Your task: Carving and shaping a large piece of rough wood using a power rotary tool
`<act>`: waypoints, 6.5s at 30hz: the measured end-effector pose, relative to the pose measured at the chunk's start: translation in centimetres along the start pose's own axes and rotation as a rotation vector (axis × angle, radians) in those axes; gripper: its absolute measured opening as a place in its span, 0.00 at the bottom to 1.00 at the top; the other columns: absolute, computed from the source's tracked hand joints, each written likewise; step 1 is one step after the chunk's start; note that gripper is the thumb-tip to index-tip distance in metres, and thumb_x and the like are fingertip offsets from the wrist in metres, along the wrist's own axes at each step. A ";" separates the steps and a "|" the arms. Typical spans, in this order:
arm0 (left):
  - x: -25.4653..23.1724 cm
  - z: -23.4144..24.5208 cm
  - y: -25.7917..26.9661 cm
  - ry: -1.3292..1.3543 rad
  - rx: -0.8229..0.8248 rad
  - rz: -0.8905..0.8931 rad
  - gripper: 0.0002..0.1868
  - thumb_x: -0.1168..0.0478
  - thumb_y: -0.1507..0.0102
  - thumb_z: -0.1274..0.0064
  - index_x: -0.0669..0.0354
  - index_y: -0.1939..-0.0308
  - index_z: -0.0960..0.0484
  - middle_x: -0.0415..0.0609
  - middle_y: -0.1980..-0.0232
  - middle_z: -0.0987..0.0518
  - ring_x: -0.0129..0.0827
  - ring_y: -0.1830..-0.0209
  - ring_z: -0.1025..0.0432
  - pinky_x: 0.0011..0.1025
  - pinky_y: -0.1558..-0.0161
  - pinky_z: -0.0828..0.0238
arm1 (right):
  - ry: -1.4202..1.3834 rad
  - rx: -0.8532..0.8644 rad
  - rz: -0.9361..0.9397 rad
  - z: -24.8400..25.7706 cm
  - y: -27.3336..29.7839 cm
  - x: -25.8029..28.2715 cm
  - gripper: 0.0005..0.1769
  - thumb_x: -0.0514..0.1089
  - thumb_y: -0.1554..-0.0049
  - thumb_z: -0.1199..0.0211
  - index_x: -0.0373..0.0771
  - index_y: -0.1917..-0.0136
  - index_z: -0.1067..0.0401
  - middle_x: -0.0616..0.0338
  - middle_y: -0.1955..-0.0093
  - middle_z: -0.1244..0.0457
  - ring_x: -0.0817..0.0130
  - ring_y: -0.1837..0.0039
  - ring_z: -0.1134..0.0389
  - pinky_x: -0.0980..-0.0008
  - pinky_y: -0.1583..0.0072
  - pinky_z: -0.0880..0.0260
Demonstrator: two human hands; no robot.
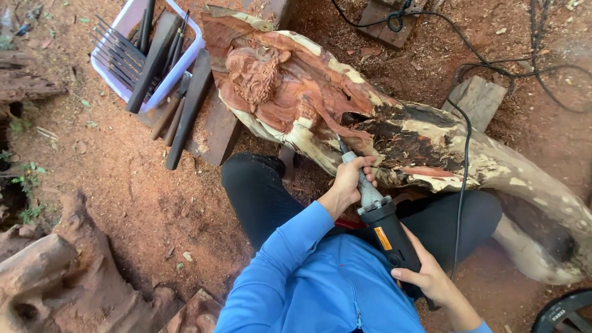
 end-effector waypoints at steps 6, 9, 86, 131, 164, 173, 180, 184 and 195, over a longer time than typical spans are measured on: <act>0.8 -0.8 0.0 0.020 0.000 -0.020 0.15 0.69 0.36 0.55 0.72 0.47 0.23 0.41 0.75 0.32 0.26 0.79 0.36 0.28 0.76 0.33 | -0.001 0.016 -0.043 1.1 0.6 1.3 0.61 0.28 0.62 0.34 0.44 0.17 0.51 0.35 0.43 0.32 0.54 0.71 0.36 0.59 0.67 0.36; 2.1 -1.6 0.4 0.030 -0.006 -0.007 0.09 0.69 0.35 0.51 0.69 0.52 0.21 0.41 0.77 0.30 0.26 0.82 0.34 0.28 0.79 0.28 | 0.019 0.008 -0.052 3.4 1.4 -0.2 0.61 0.27 0.61 0.32 0.45 0.17 0.50 0.34 0.53 0.31 0.51 0.70 0.34 0.57 0.67 0.35; 4.3 -2.3 -2.5 -0.083 -0.112 -0.088 0.08 0.62 0.40 0.45 0.63 0.63 0.21 0.49 0.60 0.25 0.34 0.61 0.32 0.33 0.53 0.32 | 0.072 -0.007 -0.023 9.3 4.6 4.1 0.59 0.35 0.60 0.37 0.55 0.16 0.50 0.38 0.74 0.34 0.55 0.75 0.37 0.64 0.77 0.48; 4.7 -4.4 -4.6 0.018 -0.018 -0.215 0.19 0.55 0.39 0.41 0.61 0.47 0.17 0.44 0.59 0.17 0.28 0.56 0.27 0.29 0.50 0.35 | 0.737 -0.032 0.040 21.0 -7.4 10.1 0.43 0.36 0.54 0.31 0.46 0.25 0.32 0.51 0.34 0.29 0.54 0.48 0.27 0.57 0.51 0.24; 4.3 -4.3 -6.9 0.185 -0.130 -0.211 0.11 0.62 0.40 0.44 0.64 0.57 0.18 0.47 0.59 0.21 0.32 0.55 0.28 0.37 0.43 0.34 | 0.703 -0.016 -0.052 21.1 -10.3 11.4 0.38 0.34 0.52 0.32 0.40 0.27 0.29 0.42 0.40 0.30 0.47 0.55 0.30 0.53 0.55 0.28; 4.2 -4.4 -6.7 0.175 -0.160 -0.201 0.13 0.62 0.40 0.46 0.66 0.54 0.17 0.48 0.53 0.19 0.33 0.49 0.28 0.39 0.40 0.35 | 0.858 0.005 0.074 23.2 -12.7 10.2 0.38 0.41 0.55 0.29 0.41 0.29 0.27 0.54 0.34 0.30 0.58 0.36 0.31 0.64 0.35 0.35; 4.3 -4.3 -7.1 0.168 -0.159 -0.215 0.14 0.62 0.40 0.46 0.66 0.53 0.18 0.49 0.52 0.19 0.33 0.47 0.27 0.37 0.44 0.34 | 0.861 0.002 0.082 23.6 -13.5 9.9 0.39 0.43 0.56 0.28 0.41 0.30 0.26 0.52 0.37 0.29 0.57 0.39 0.30 0.63 0.37 0.34; 4.2 -4.3 -7.0 0.148 -0.141 -0.238 0.13 0.61 0.41 0.43 0.65 0.56 0.17 0.47 0.57 0.20 0.31 0.55 0.28 0.32 0.51 0.34 | 0.839 -0.014 0.055 23.9 -13.9 9.5 0.39 0.41 0.56 0.29 0.42 0.29 0.26 0.52 0.37 0.29 0.56 0.39 0.31 0.63 0.38 0.35; 4.1 -4.4 -7.0 0.116 -0.154 -0.229 0.15 0.62 0.40 0.45 0.67 0.52 0.19 0.50 0.53 0.21 0.33 0.50 0.28 0.36 0.47 0.33 | 0.747 0.026 0.061 24.4 -14.8 8.8 0.39 0.40 0.56 0.29 0.38 0.29 0.26 0.47 0.39 0.29 0.53 0.44 0.29 0.59 0.43 0.33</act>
Point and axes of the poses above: each hand's wrist, its own y-axis away from the middle knuckle, its own z-axis out of the back of the hand, x = y × z, the point moved 4 cm from there along -y, towards the middle knuckle
